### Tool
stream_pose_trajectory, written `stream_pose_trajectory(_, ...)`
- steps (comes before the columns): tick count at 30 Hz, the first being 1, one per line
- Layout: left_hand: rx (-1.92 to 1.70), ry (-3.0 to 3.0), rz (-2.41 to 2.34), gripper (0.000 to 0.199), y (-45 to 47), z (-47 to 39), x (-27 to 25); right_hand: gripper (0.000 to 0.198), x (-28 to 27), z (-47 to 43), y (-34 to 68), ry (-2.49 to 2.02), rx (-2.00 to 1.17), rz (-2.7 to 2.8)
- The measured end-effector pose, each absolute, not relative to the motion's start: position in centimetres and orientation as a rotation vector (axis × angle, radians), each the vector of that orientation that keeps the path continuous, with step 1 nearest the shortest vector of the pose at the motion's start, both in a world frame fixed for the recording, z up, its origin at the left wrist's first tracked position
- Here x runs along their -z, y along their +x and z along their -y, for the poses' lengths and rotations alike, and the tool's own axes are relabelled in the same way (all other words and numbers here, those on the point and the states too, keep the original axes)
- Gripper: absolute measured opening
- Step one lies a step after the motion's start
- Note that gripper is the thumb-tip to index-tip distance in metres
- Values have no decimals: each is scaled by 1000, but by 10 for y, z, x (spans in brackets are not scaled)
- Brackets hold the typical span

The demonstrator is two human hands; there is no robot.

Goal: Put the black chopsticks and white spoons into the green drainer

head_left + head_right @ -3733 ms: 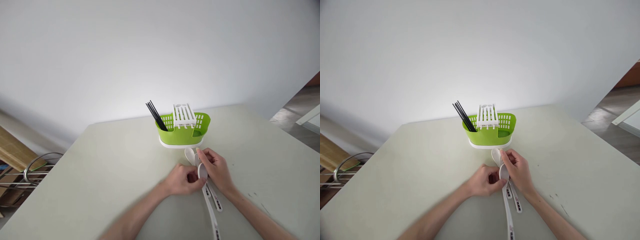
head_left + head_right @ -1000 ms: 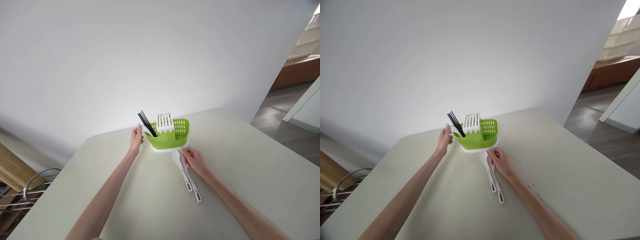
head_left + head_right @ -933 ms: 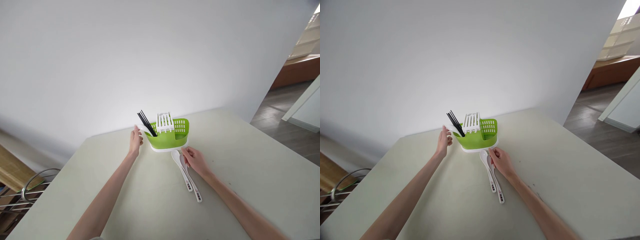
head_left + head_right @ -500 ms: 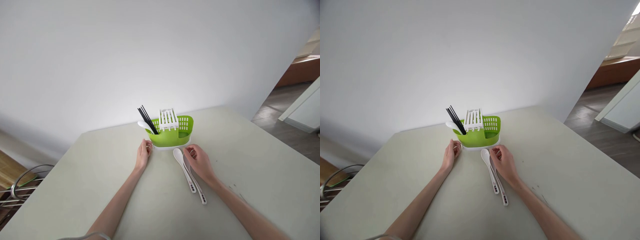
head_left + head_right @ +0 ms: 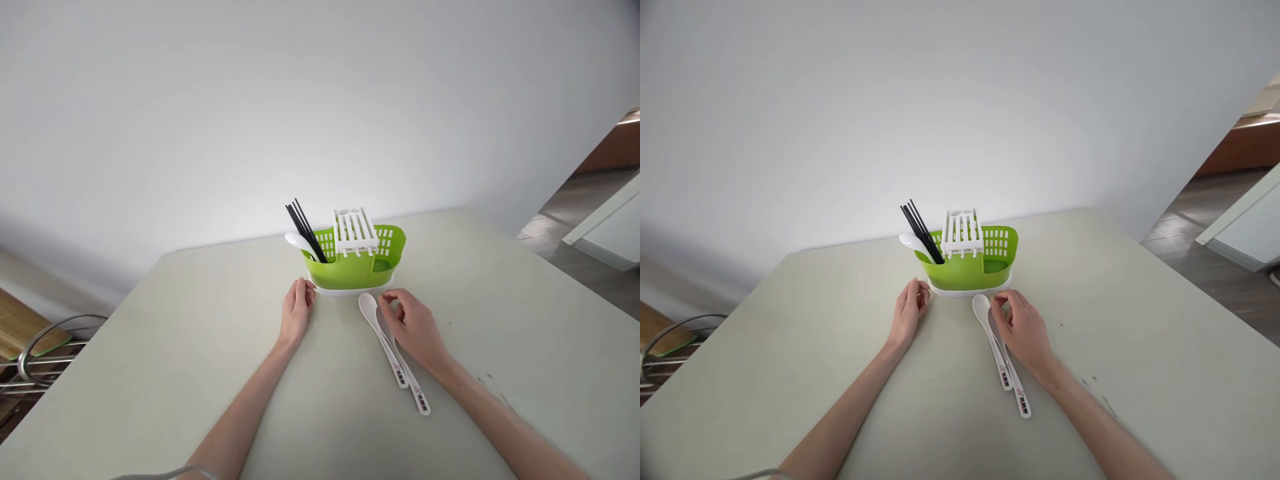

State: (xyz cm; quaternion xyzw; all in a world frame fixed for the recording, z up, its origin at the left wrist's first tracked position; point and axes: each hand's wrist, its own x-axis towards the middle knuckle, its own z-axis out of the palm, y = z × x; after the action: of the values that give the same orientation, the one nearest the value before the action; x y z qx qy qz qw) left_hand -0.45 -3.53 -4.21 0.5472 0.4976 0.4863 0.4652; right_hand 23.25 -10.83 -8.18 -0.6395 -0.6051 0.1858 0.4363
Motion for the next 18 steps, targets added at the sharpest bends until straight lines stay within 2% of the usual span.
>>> stream_pose_trajectory(18,-1169,1409,-1244,52,-5,36,43,33,89,108,232,-1657,-440,1656)
